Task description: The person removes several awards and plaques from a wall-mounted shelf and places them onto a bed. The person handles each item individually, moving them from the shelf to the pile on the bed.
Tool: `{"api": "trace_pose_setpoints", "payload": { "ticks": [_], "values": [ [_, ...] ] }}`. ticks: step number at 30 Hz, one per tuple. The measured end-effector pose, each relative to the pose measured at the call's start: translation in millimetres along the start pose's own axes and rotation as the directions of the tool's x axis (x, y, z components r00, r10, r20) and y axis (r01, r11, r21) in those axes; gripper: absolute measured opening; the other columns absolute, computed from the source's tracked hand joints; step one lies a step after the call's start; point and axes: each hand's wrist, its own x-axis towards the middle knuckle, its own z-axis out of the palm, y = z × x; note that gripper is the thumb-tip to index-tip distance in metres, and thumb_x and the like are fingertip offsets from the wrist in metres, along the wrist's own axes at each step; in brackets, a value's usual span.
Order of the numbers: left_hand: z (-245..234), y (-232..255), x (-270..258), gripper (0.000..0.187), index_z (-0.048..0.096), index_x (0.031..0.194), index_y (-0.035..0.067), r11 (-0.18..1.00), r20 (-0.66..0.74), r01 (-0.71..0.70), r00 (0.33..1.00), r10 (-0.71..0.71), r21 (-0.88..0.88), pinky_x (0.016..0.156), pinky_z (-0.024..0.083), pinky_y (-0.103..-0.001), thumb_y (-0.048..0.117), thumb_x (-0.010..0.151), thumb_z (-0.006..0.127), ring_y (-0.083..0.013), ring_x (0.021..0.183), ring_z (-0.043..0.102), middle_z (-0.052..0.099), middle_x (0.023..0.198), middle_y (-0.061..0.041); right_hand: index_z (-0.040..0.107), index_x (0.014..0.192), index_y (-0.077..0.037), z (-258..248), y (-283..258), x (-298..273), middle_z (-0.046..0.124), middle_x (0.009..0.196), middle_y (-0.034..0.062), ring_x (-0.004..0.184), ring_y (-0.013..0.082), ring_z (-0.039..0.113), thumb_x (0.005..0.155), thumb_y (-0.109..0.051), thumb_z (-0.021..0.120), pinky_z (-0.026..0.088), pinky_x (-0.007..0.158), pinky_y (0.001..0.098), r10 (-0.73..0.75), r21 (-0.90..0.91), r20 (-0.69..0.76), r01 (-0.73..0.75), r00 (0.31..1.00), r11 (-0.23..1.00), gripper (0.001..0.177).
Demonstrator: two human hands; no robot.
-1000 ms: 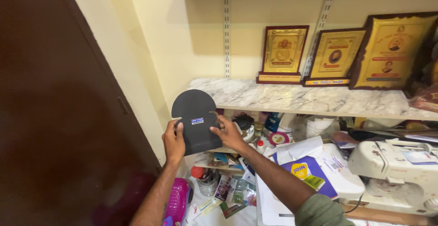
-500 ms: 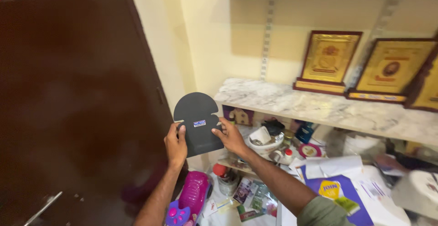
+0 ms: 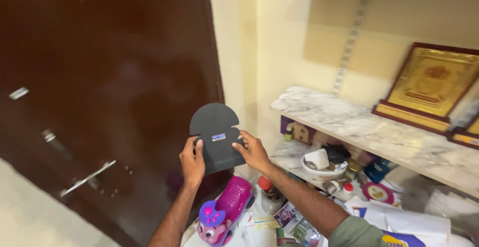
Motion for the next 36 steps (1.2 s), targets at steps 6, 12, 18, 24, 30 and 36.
{"api": "trace_pose_setpoints", "payload": {
  "ticks": [6, 12, 18, 24, 30, 36],
  "values": [
    [-42, 2, -26, 0.026, 0.068, 0.115, 0.002, 0.997, -0.123, 0.041, 0.992, -0.033, 0.064, 0.071, 0.054, -0.036, 0.022, 0.103, 0.058, -0.0202, 0.083, 0.071, 0.076, 0.093, -0.013, 0.056, 0.138, -0.004, 37, 1, -4, 0.078, 0.103, 0.0103, 0.092, 0.0147, 0.075, 0.098, -0.006, 0.064, 0.062, 0.08, 0.0301, -0.011, 0.032, 0.134, 0.006, 0.991, 0.999, 0.041],
    [-99, -9, -51, 0.025, 0.068, 0.115, 0.001, 0.981, -0.231, 0.112, 0.97, -0.074, 0.157, 0.076, 0.054, -0.036, 0.022, 0.104, 0.06, -0.0244, 0.079, 0.069, 0.075, 0.088, -0.016, 0.058, 0.136, -0.003, 93, -4, -10, 0.079, 0.104, 0.0128, 0.094, 0.0177, 0.076, 0.097, -0.008, 0.066, 0.062, 0.082, 0.0334, -0.017, 0.042, 0.222, 0.008, 0.975, 0.999, 0.04],
    [-181, -12, -84, 0.024, 0.068, 0.116, 0.002, 0.955, -0.343, 0.069, 0.939, 0.036, 0.289, 0.081, 0.054, -0.039, 0.02, 0.104, 0.058, -0.0292, 0.09, 0.073, 0.075, 0.099, -0.018, 0.056, 0.138, -0.005, 173, -27, -31, 0.077, 0.11, 0.0155, 0.101, 0.0224, 0.076, 0.096, -0.012, 0.066, 0.061, 0.089, 0.0364, -0.064, 0.063, 0.315, 0.046, 0.947, 0.997, 0.043],
    [-271, -4, -128, 0.026, 0.068, 0.117, 0.002, 0.912, -0.434, 0.249, 0.897, -0.09, 0.325, 0.082, 0.055, -0.04, 0.022, 0.103, 0.058, -0.0319, 0.086, 0.073, 0.075, 0.096, -0.02, 0.059, 0.137, -0.005, 255, -61, -63, 0.079, 0.111, 0.0156, 0.103, 0.0239, 0.077, 0.098, -0.013, 0.066, 0.06, 0.091, 0.0379, -0.154, 0.121, 0.401, 0.114, 0.903, 0.986, 0.04],
    [-360, 18, -188, 0.027, 0.067, 0.12, 0.002, 0.891, -0.543, 0.275, 0.839, -0.039, 0.362, 0.082, 0.054, -0.039, 0.02, 0.103, 0.057, -0.03, 0.092, 0.074, 0.075, 0.099, -0.019, 0.057, 0.138, -0.005, 335, -98, -115, 0.076, 0.115, 0.016, 0.108, 0.0249, 0.075, 0.097, -0.011, 0.066, 0.058, 0.094, 0.0383, -0.239, 0.215, 0.477, 0.151, 0.846, 0.965, 0.043],
    [-437, 42, -252, 0.027, 0.067, 0.12, 0.002, 0.849, -0.613, 0.322, 0.79, 0.003, 0.419, 0.082, 0.054, -0.039, 0.021, 0.103, 0.057, -0.0309, 0.092, 0.073, 0.075, 0.101, -0.02, 0.06, 0.134, -0.005, 408, -131, -168, 0.075, 0.094, 0.014, 0.086, 0.0217, 0.074, 0.096, -0.011, 0.069, 0.059, 0.083, 0.0371, -0.255, 0.228, 0.544, 0.151, 0.8, 0.962, 0.039]
  ]
}}
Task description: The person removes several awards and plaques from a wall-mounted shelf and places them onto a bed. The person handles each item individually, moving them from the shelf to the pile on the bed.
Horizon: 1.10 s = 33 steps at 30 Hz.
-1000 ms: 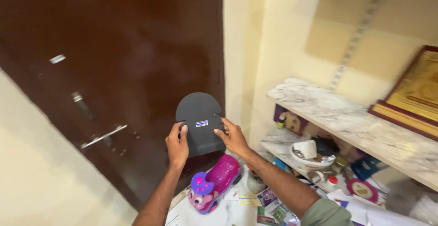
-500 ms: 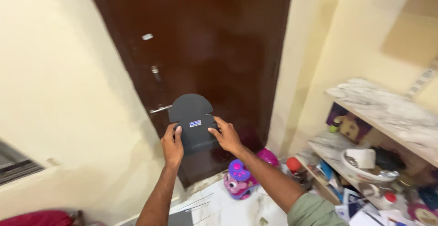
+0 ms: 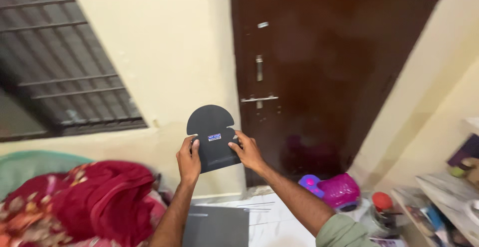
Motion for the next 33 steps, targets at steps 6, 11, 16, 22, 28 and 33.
{"api": "trace_pose_setpoints", "payload": {
  "ticks": [6, 11, 16, 22, 28, 33],
  "values": [
    [-82, -27, -11, 0.027, 0.067, 0.121, 0.002, 0.993, -0.101, 0.027, 0.995, -0.015, 0.115, 0.082, 0.054, -0.041, 0.02, 0.103, 0.057, -0.0348, 0.096, 0.072, 0.074, 0.105, -0.021, 0.058, 0.135, -0.007, 77, -30, -5, 0.065, 0.074, 0.0092, 0.067, 0.0146, 0.064, 0.097, -0.012, 0.067, 0.053, 0.065, 0.0332, 0.003, 0.068, 0.14, -0.013, 0.99, 0.998, 0.039],
    [-130, -46, -24, 0.029, 0.066, 0.12, 0.001, 0.996, -0.181, 0.04, 0.983, -0.026, 0.077, 0.083, 0.055, -0.042, 0.022, 0.103, 0.056, -0.0366, 0.097, 0.074, 0.074, 0.104, -0.021, 0.058, 0.135, -0.008, 124, -49, -6, 0.06, 0.069, 0.0079, 0.061, 0.0159, 0.058, 0.097, -0.012, 0.067, 0.049, 0.059, 0.0351, 0.051, 0.065, 0.242, -0.069, 0.969, 0.996, 0.04],
    [-168, -54, -39, 0.028, 0.067, 0.119, -0.001, 0.985, -0.273, 0.041, 0.962, 0.007, 0.168, 0.085, 0.055, -0.043, 0.02, 0.103, 0.056, -0.0382, 0.1, 0.073, 0.074, 0.106, -0.023, 0.057, 0.134, -0.005, 162, -53, -1, 0.065, 0.072, 0.0073, 0.064, 0.0153, 0.065, 0.096, -0.012, 0.067, 0.052, 0.06, 0.0349, -0.075, 0.162, 0.324, 0.022, 0.943, 0.987, 0.039],
    [-203, -58, -62, 0.027, 0.066, 0.117, 0.002, 0.955, -0.384, 0.204, 0.917, -0.109, 0.217, 0.081, 0.055, -0.043, 0.022, 0.102, 0.056, -0.0374, 0.095, 0.075, 0.075, 0.101, -0.022, 0.057, 0.133, -0.003, 205, -53, -4, 0.073, 0.083, 0.0125, 0.076, 0.0179, 0.073, 0.097, -0.012, 0.067, 0.057, 0.068, 0.034, -0.156, 0.248, 0.429, 0.049, 0.89, 0.967, 0.039],
    [-237, -66, -100, 0.027, 0.067, 0.116, 0.002, 0.912, -0.486, 0.278, 0.868, -0.103, 0.303, 0.081, 0.055, -0.043, 0.023, 0.103, 0.056, -0.0388, 0.095, 0.073, 0.074, 0.1, -0.023, 0.057, 0.134, -0.004, 251, -55, -19, 0.077, 0.09, 0.0141, 0.08, 0.0188, 0.076, 0.096, -0.013, 0.067, 0.058, 0.069, 0.0333, -0.201, 0.298, 0.539, 0.038, 0.818, 0.954, 0.041],
    [-275, -71, -131, 0.03, 0.067, 0.119, 0.003, 0.86, -0.554, 0.429, 0.802, -0.223, 0.274, 0.081, 0.054, -0.045, 0.025, 0.103, 0.056, -0.0395, 0.091, 0.073, 0.073, 0.096, -0.024, 0.057, 0.135, -0.004, 292, -70, -40, 0.078, 0.091, 0.0133, 0.08, 0.0187, 0.077, 0.097, -0.014, 0.066, 0.058, 0.069, 0.033, -0.261, 0.351, 0.613, 0.039, 0.746, 0.935, 0.04]
  ]
}}
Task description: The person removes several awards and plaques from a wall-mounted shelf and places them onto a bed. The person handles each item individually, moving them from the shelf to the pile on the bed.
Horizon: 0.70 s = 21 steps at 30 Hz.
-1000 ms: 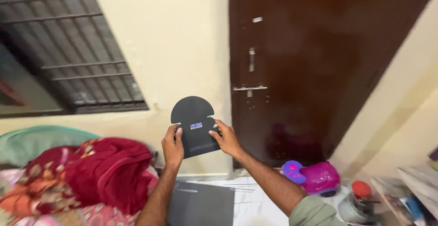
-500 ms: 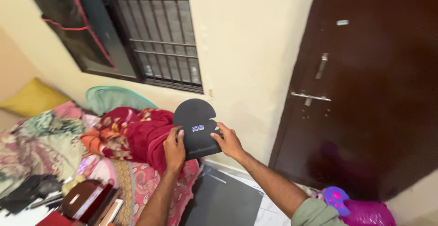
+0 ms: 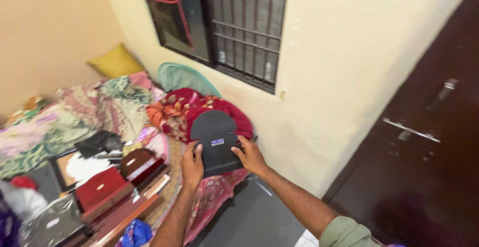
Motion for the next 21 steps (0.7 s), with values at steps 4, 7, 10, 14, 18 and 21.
{"api": "trace_pose_setpoints", "payload": {
  "ticks": [4, 7, 10, 14, 18, 21],
  "values": [
    [-39, -23, 8, 0.03, 0.066, 0.121, 0.001, 0.991, -0.106, -0.133, 0.986, 0.13, -0.019, 0.084, 0.054, -0.044, 0.023, 0.103, 0.056, -0.0389, 0.098, 0.073, 0.073, 0.106, -0.024, 0.056, 0.136, -0.004, 44, -11, 15, 0.078, 0.093, 0.013, 0.083, 0.0183, 0.078, 0.097, -0.013, 0.067, 0.059, 0.07, 0.0326, -0.045, 0.002, 0.036, 0.045, 0.998, 0.999, 0.041],
    [-70, -40, 18, 0.03, 0.067, 0.12, 0.001, 0.998, -0.132, -0.057, 0.99, 0.057, 0.004, 0.083, 0.054, -0.043, 0.023, 0.103, 0.057, -0.0369, 0.098, 0.073, 0.074, 0.106, -0.024, 0.056, 0.138, -0.004, 79, -23, 29, 0.077, 0.093, 0.0142, 0.084, 0.0191, 0.078, 0.098, -0.012, 0.066, 0.06, 0.072, 0.0327, -0.068, 0.032, 0.083, 0.065, 0.994, 0.997, 0.042],
    [-102, -64, 32, 0.031, 0.067, 0.121, 0.001, 0.999, -0.14, -0.043, 0.989, 0.042, -0.004, 0.085, 0.054, -0.042, 0.023, 0.102, 0.056, -0.0349, 0.097, 0.074, 0.074, 0.104, -0.023, 0.056, 0.14, -0.005, 119, -31, 46, 0.076, 0.088, 0.0153, 0.08, 0.0201, 0.077, 0.097, -0.012, 0.066, 0.058, 0.07, 0.0335, -0.028, 0.03, 0.116, 0.025, 0.993, 0.999, 0.045],
    [-143, -97, 54, 0.031, 0.066, 0.12, -0.001, 0.996, -0.161, -0.07, 0.984, 0.077, 0.047, 0.084, 0.053, -0.043, 0.024, 0.103, 0.057, -0.0366, 0.097, 0.073, 0.074, 0.103, -0.024, 0.056, 0.139, -0.005, 171, -34, 71, 0.077, 0.092, 0.0124, 0.084, 0.0173, 0.077, 0.097, -0.012, 0.066, 0.059, 0.072, 0.0325, -0.024, 0.105, 0.149, 0.008, 0.988, 0.994, 0.043],
    [-181, -124, 69, 0.031, 0.067, 0.116, 0.0, 0.996, -0.192, -0.025, 0.98, 0.042, 0.091, 0.082, 0.055, -0.042, 0.026, 0.104, 0.057, -0.0367, 0.093, 0.074, 0.074, 0.099, -0.023, 0.057, 0.136, -0.004, 223, -34, 90, 0.076, 0.092, 0.0125, 0.081, 0.0195, 0.076, 0.097, -0.012, 0.068, 0.058, 0.07, 0.0338, -0.002, 0.039, 0.158, -0.005, 0.987, 0.999, 0.042],
    [-203, -140, 78, 0.031, 0.067, 0.116, 0.0, 0.996, -0.193, 0.004, 0.981, 0.014, 0.09, 0.079, 0.054, -0.043, 0.026, 0.104, 0.056, -0.0361, 0.092, 0.074, 0.074, 0.099, -0.023, 0.054, 0.141, -0.005, 253, -31, 102, 0.076, 0.093, 0.0128, 0.082, 0.0201, 0.075, 0.095, -0.011, 0.067, 0.058, 0.073, 0.0331, -0.071, 0.093, 0.179, 0.054, 0.981, 0.994, 0.048]
  ]
}}
